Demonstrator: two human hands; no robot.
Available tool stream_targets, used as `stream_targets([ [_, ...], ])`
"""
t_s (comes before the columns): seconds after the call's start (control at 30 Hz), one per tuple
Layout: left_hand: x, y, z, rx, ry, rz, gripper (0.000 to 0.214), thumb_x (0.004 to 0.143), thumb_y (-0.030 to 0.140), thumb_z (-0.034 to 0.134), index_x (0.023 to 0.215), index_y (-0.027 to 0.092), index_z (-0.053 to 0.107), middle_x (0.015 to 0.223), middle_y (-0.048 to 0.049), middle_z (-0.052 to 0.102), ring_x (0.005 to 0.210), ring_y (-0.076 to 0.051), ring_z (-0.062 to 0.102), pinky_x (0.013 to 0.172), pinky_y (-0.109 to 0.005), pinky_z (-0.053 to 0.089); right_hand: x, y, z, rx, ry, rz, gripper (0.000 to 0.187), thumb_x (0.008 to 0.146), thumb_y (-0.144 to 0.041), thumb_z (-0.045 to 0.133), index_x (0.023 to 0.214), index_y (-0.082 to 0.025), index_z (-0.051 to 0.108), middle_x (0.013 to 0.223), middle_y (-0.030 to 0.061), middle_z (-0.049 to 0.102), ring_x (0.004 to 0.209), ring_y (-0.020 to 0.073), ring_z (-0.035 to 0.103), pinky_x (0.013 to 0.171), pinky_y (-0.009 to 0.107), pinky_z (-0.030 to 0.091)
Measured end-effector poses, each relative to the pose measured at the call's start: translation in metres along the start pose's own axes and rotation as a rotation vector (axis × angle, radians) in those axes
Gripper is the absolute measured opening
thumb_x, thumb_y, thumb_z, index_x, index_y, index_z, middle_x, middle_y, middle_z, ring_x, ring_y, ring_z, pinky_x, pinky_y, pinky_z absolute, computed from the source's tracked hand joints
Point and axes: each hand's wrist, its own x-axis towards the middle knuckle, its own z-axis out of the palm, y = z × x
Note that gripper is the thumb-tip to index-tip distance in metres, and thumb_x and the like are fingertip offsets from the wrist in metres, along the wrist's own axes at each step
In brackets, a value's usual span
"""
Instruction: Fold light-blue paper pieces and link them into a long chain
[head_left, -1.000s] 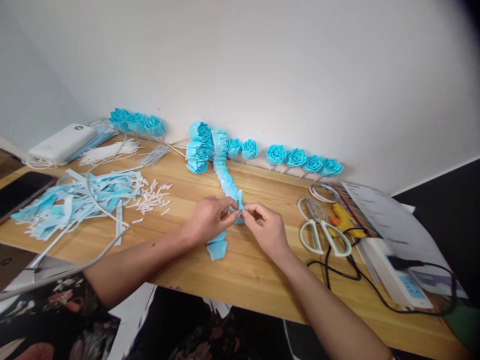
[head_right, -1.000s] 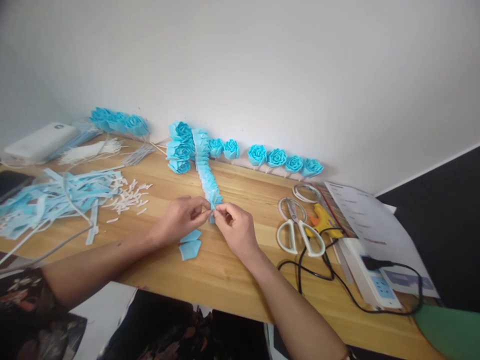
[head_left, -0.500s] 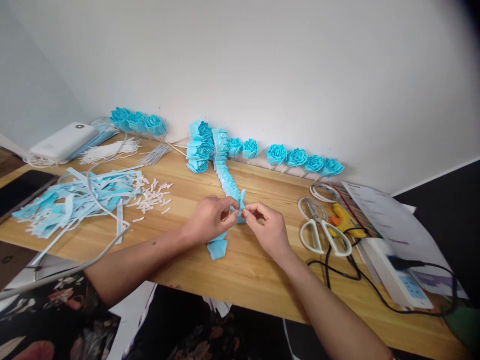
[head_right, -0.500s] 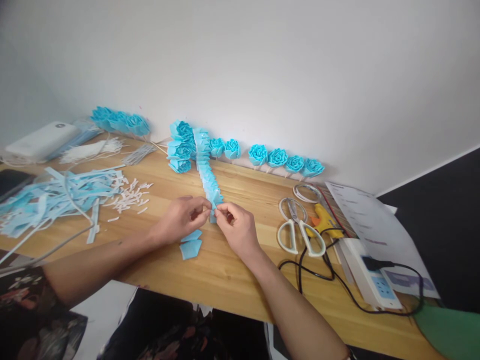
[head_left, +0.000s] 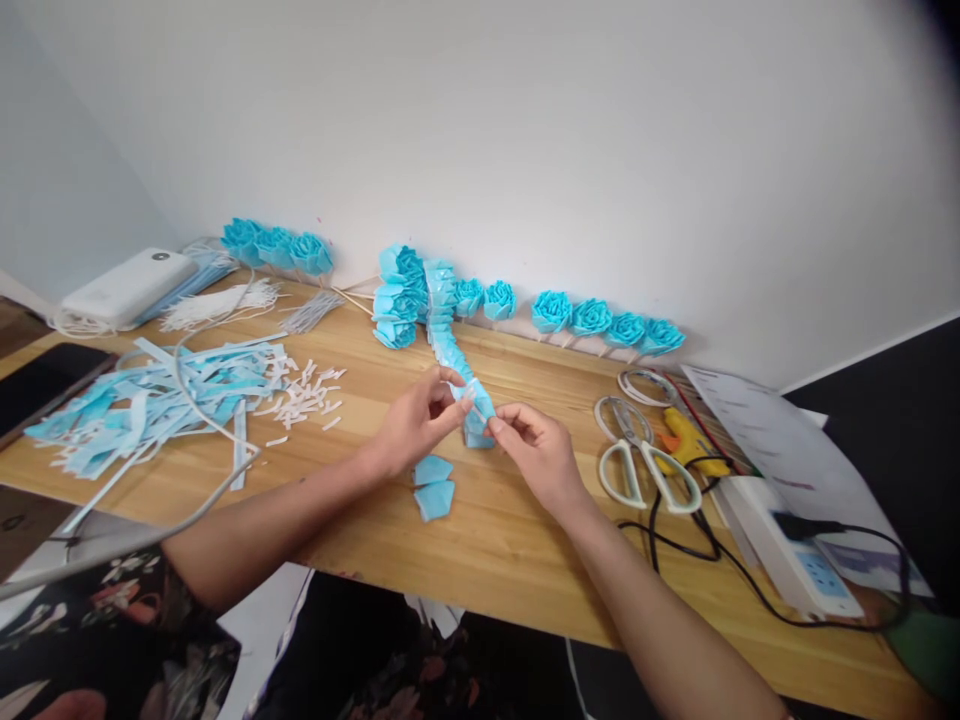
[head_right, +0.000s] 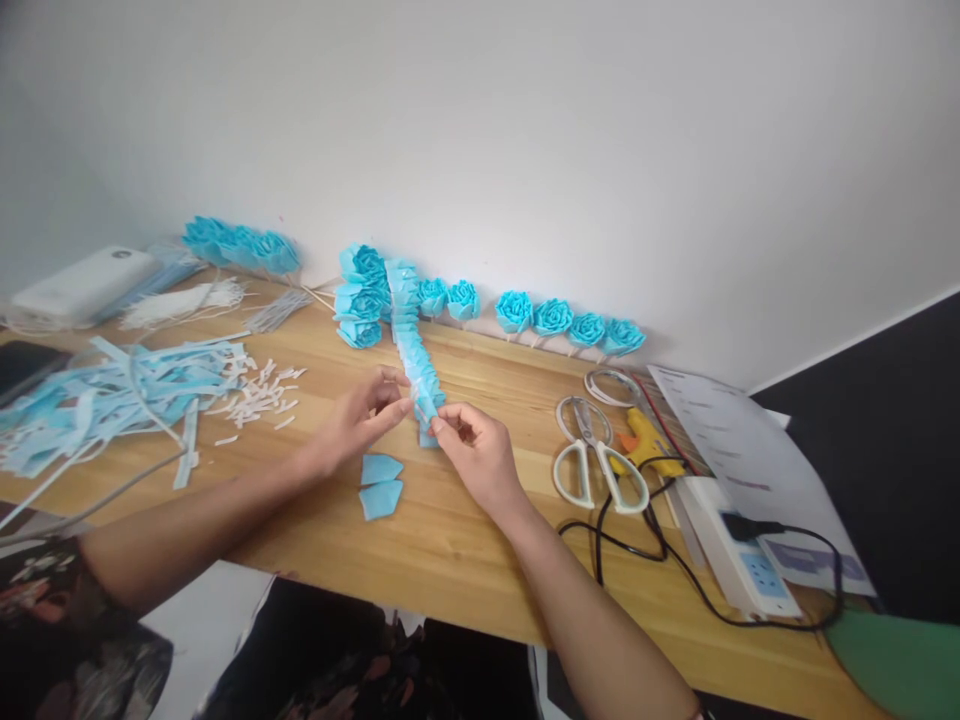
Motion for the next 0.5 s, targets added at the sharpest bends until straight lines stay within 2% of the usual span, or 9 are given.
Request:
stream_targets([
  [0.07, 0.0031, -0.0025, -0.0005, -0.070, -0.021, -0.014, 0.041, 0.084, 0.040, 0.056, 0.115, 0.015, 0.046, 0.061, 0.0069, 0.043, 0.054, -0.009, 0.041, 0.052, -0.021, 0.032, 0.0003, 0.0006, -0.0009, 0.031, -0.023, 0.016, 0.017, 0.083, -0.032, 0.058, 0.076, -0.019, 0.064, 0.070, 0.0012, 0.067, 0.057, 0.0114, 0.055, 0.055, 0.023, 0.043],
  [0.1, 0.0042, -0.0036, -0.0007, -0.095, -0.052, -0.018, 0.041, 0.083, 0.040, 0.057, 0.113, 0.015, 0.048, 0.062, 0.0062, 0.045, 0.056, -0.009, 0.042, 0.053, -0.021, 0.033, 0.0003, 0.0006, -0.0012, 0.046, -0.029, 0.021, 0.017, 0.083, -0.033, 0.058, 0.076, -0.019, 0.063, 0.070, 0.0012, 0.067, 0.057, 0.0115, 0.055, 0.056, 0.023, 0.043],
  [0.2, 0.0056, -0.0058, -0.0008, -0.130, -0.133, -0.038, 0.030, 0.081, 0.043, 0.058, 0.090, 0.015, 0.057, 0.067, 0.0020, 0.052, 0.062, -0.011, 0.047, 0.057, -0.022, 0.036, 0.0001, -0.0001, -0.0015, 0.082, -0.052, 0.032, 0.018, 0.083, -0.035, 0.058, 0.076, -0.019, 0.063, 0.072, 0.0015, 0.067, 0.060, 0.0121, 0.056, 0.058, 0.024, 0.044],
  [0.27, 0.0050, -0.0062, -0.0002, -0.115, -0.152, -0.053, 0.029, 0.080, 0.043, 0.058, 0.078, 0.014, 0.057, 0.067, 0.0005, 0.054, 0.065, -0.012, 0.049, 0.059, -0.023, 0.038, -0.0002, -0.0012, -0.0015, 0.102, -0.088, 0.042, 0.019, 0.084, -0.035, 0.056, 0.079, -0.019, 0.063, 0.074, 0.0018, 0.067, 0.062, 0.0122, 0.057, 0.059, 0.024, 0.045],
  [0.37, 0.0033, -0.0056, 0.0016, -0.075, -0.150, -0.062, 0.028, 0.079, 0.042, 0.057, 0.072, 0.014, 0.056, 0.066, 0.0009, 0.053, 0.065, -0.012, 0.049, 0.059, -0.023, 0.038, -0.0006, -0.0019, -0.0007, 0.084, -0.135, 0.041, 0.019, 0.083, -0.035, 0.056, 0.080, -0.018, 0.064, 0.072, 0.0008, 0.064, 0.061, 0.0115, 0.054, 0.058, 0.024, 0.043],
  [0.5, 0.0014, -0.0032, 0.0030, -0.037, -0.169, -0.054, 0.026, 0.079, 0.039, 0.056, 0.069, 0.014, 0.054, 0.064, 0.0020, 0.050, 0.063, -0.011, 0.045, 0.058, -0.022, 0.037, -0.0006, -0.0004, 0.0013, -0.003, -0.104, 0.033, 0.014, 0.079, -0.031, 0.060, 0.072, -0.018, 0.060, 0.064, -0.0019, 0.056, 0.057, 0.0107, 0.050, 0.054, 0.023, 0.039],
])
